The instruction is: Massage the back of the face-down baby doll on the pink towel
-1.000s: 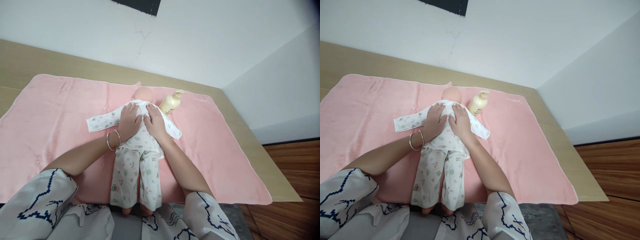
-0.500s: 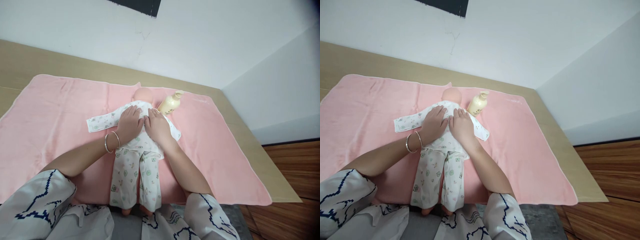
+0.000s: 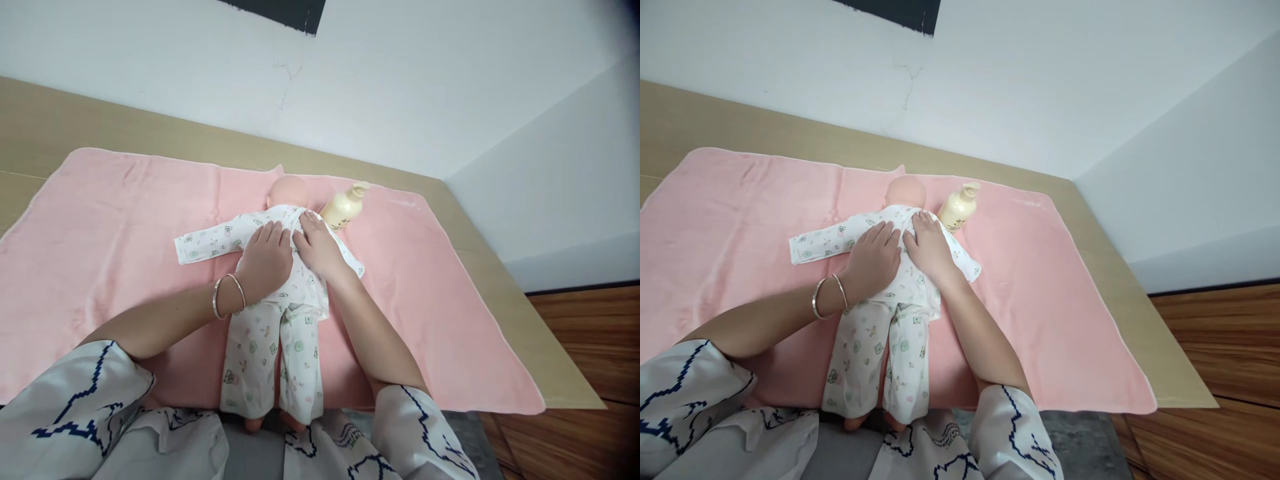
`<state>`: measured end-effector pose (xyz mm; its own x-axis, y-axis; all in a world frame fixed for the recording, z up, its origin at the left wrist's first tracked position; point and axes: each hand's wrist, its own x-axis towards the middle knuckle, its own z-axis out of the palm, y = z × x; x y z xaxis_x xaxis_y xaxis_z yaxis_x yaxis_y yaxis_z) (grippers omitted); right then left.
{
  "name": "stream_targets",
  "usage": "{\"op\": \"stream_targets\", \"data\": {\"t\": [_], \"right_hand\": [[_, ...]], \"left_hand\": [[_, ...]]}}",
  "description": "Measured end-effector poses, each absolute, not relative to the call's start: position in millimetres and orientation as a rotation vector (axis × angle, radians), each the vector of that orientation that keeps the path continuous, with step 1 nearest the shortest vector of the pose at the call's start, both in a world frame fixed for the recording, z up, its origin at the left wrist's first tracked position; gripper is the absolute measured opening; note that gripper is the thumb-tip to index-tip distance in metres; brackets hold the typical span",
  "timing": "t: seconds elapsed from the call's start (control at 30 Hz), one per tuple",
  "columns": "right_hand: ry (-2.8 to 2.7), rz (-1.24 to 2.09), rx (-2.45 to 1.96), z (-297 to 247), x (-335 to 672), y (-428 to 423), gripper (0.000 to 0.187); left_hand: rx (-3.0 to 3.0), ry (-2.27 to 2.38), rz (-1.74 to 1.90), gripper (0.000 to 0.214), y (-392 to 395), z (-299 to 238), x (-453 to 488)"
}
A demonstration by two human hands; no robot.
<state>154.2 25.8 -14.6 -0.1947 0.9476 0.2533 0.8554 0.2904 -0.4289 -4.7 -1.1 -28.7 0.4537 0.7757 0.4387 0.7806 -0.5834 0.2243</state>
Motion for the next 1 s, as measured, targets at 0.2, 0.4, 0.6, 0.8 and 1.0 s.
{"op": "stream_targets", "data": {"t": [0.2, 0.4, 0.6, 0.8, 1.0], "right_hand": [[-2.083, 0.065, -1.755, -13.6, 126.3, -5.4, 0.054], [-2.048, 0.216, -1.727, -15.5, 138.7, 10.7, 0.053], [-2.057, 0.288, -1.652, -19.1, 151.3, 29.2, 0.052], [-2.045, 0.107, -1.718, -18.2, 127.6, 0.9, 0.053], [-2.079, 0.117, -1.728, -12.4, 127.3, -2.9, 0.052]], "left_hand": [[-2.692, -1.455, -0.881, 0.043, 39.8, -31.8, -13.4], [-2.581, -1.602, -0.955, 0.046, 38.9, -40.7, -8.9], [-2.681, -1.487, -0.842, 0.046, 5.8, -30.0, -3.5], [-2.790, -1.566, -0.761, 0.047, 32.6, -24.8, -11.8], [-2.753, -1.575, -0.816, 0.047, 43.7, -31.7, -12.4]]}}
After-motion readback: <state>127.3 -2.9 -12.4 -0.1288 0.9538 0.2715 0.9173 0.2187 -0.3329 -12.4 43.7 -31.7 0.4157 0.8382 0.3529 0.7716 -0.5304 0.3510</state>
